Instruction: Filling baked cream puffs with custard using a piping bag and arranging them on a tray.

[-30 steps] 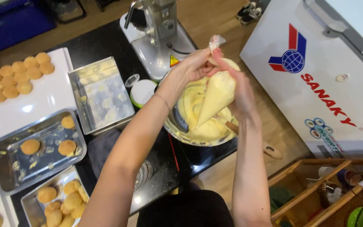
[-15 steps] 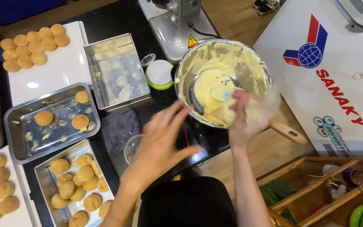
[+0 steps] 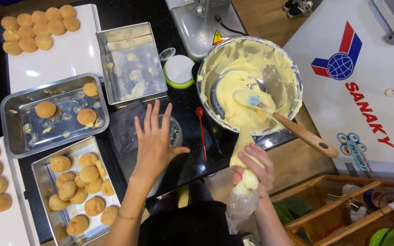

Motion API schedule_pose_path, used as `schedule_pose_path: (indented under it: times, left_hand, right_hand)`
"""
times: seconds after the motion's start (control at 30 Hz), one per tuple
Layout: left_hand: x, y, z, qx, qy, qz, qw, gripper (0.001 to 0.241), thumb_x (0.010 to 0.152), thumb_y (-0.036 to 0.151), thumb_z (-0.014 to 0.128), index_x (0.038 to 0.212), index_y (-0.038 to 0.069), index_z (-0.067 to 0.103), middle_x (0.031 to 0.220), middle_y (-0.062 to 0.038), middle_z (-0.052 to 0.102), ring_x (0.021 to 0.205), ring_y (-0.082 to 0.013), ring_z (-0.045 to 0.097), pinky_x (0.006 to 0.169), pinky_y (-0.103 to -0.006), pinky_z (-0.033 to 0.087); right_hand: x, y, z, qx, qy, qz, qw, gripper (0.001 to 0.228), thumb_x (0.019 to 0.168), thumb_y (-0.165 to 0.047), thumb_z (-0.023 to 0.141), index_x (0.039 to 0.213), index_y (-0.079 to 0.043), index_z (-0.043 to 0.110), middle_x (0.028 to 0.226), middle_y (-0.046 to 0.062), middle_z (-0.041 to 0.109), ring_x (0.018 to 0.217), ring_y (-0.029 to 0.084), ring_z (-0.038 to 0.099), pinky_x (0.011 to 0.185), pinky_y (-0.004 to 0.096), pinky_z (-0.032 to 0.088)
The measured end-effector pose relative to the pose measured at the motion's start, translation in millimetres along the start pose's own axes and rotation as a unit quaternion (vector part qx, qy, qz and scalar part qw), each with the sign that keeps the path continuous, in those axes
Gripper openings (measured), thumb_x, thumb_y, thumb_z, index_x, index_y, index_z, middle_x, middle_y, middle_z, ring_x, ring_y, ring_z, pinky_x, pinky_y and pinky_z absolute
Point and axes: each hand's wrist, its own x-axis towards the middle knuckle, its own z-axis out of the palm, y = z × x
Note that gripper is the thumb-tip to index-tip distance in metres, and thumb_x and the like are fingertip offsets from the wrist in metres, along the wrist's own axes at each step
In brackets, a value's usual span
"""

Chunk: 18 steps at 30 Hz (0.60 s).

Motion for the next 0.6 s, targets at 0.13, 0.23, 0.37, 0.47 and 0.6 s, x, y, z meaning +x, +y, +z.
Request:
schedule_pose_path:
  times: [0.13, 0.23, 0.37, 0.47, 0.6]
  left_hand:
    - [-31, -1, -15, -0.048, 0.084, 0.046, 0.994, 0.109, 0.065, 0.043, 0.091, 0.149, 0.0, 0.038, 0.157, -0.027, 0.031, 0.145, -0.0444, 0.031, 0.114, -0.0651, 0.023]
    - [-66, -20, -27, -0.13, 0.111, 0.014, 0.985, 0.088, 0.082, 0.034, 0.082, 0.15, 0.0, 0.039, 0.162, -0.026, 0.031, 0.149, -0.0431, 0.034, 0.12, -0.056, 0.028]
    - [-110, -55, -47, -0.196, 0.132, -0.043, 0.971, 0.064, 0.091, 0.02, 0.072, 0.146, 0.0, 0.046, 0.163, -0.021, 0.037, 0.15, -0.0397, 0.04, 0.123, -0.0461, 0.033]
    - [-140, -88, -60, -0.187, 0.198, -0.039, 0.961, 0.054, 0.094, 0.012, 0.067, 0.143, -0.001, 0.048, 0.162, -0.019, 0.041, 0.149, -0.0372, 0.044, 0.123, -0.0476, 0.036]
    - [-160, -138, -75, -0.283, 0.218, -0.022, 0.934, 0.049, 0.1, 0.01, 0.058, 0.145, -0.001, 0.045, 0.161, -0.02, 0.038, 0.141, -0.0319, 0.05, 0.114, -0.0416, 0.048]
  right_hand:
    - [-2, -25, -12, -0.004, 0.021, 0.139, 0.99, 0.024, 0.103, -0.028, 0.062, 0.097, -0.005, 0.067, 0.114, 0.015, 0.06, 0.119, 0.033, 0.062, 0.099, 0.045, 0.06]
    - [-23, -7, -3, 0.004, 0.161, 0.216, 0.963, 0.031, 0.11, -0.034, 0.057, 0.096, -0.007, 0.059, 0.115, 0.014, 0.056, 0.115, 0.03, 0.062, 0.097, 0.041, 0.057]
    - [-3, -4, -7, 0.119, 0.489, 0.316, 0.804, 0.043, 0.11, -0.049, 0.044, 0.1, -0.008, 0.053, 0.115, 0.015, 0.063, 0.116, 0.031, 0.066, 0.108, 0.049, 0.057]
    - [-61, 48, -25, 0.171, 0.606, 0.344, 0.697, 0.044, 0.102, -0.046, 0.05, 0.104, -0.003, 0.06, 0.112, 0.015, 0.066, 0.11, 0.031, 0.066, 0.102, 0.051, 0.058]
    - [-141, 111, -29, 0.304, 0.705, 0.376, 0.519, 0.036, 0.093, -0.046, 0.046, 0.099, -0.013, 0.059, 0.111, 0.011, 0.069, 0.107, 0.032, 0.069, 0.098, 0.056, 0.059]
